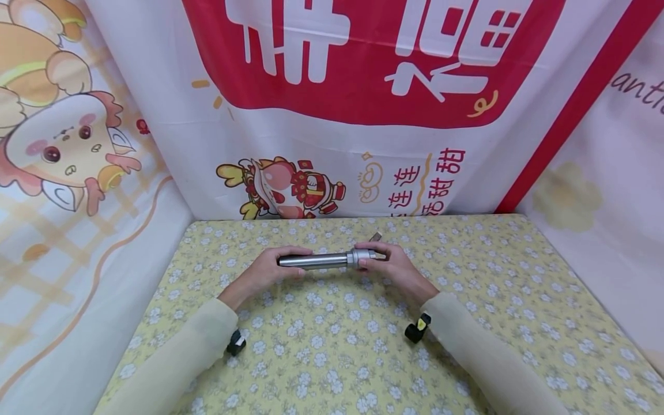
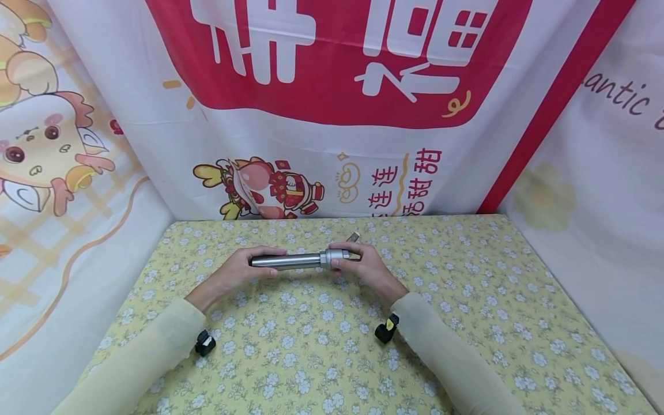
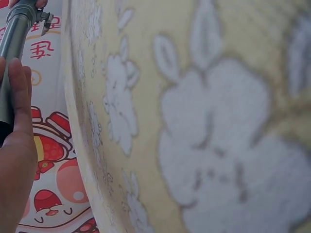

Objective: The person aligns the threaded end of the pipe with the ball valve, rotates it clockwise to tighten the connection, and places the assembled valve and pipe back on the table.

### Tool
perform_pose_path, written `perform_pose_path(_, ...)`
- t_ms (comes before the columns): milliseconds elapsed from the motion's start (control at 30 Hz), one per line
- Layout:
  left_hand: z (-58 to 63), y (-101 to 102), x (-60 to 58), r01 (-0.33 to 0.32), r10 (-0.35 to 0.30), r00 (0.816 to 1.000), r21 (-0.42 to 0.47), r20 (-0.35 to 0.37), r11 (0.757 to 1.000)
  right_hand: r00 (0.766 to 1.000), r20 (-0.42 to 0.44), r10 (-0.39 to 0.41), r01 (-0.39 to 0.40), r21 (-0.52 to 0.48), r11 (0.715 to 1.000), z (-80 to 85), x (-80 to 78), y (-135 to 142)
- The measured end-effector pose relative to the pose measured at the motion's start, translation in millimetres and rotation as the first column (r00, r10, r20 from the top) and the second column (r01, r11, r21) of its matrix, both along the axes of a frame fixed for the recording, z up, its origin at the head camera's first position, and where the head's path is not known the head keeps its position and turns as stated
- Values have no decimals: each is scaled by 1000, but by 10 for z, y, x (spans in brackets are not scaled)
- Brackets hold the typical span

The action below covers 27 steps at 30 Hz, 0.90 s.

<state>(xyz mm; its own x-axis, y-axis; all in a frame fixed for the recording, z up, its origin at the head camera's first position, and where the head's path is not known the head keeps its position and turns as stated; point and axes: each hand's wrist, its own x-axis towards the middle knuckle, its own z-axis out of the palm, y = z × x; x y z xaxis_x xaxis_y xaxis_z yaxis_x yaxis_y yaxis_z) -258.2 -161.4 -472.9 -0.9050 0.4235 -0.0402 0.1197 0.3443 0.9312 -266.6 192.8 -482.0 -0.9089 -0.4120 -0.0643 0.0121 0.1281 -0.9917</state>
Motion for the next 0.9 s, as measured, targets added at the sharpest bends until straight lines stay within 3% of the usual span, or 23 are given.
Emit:
perform_pose_path(367,17,-4,7,40,-43,999,69,34,997,1000,13,-10,10,-14,1000,-9,-14,-9)
perform_pose_path(900,19,-9,18,33,-39,998,133,42,991,1000,-5,8,-8,9,1000,9,-10,-15)
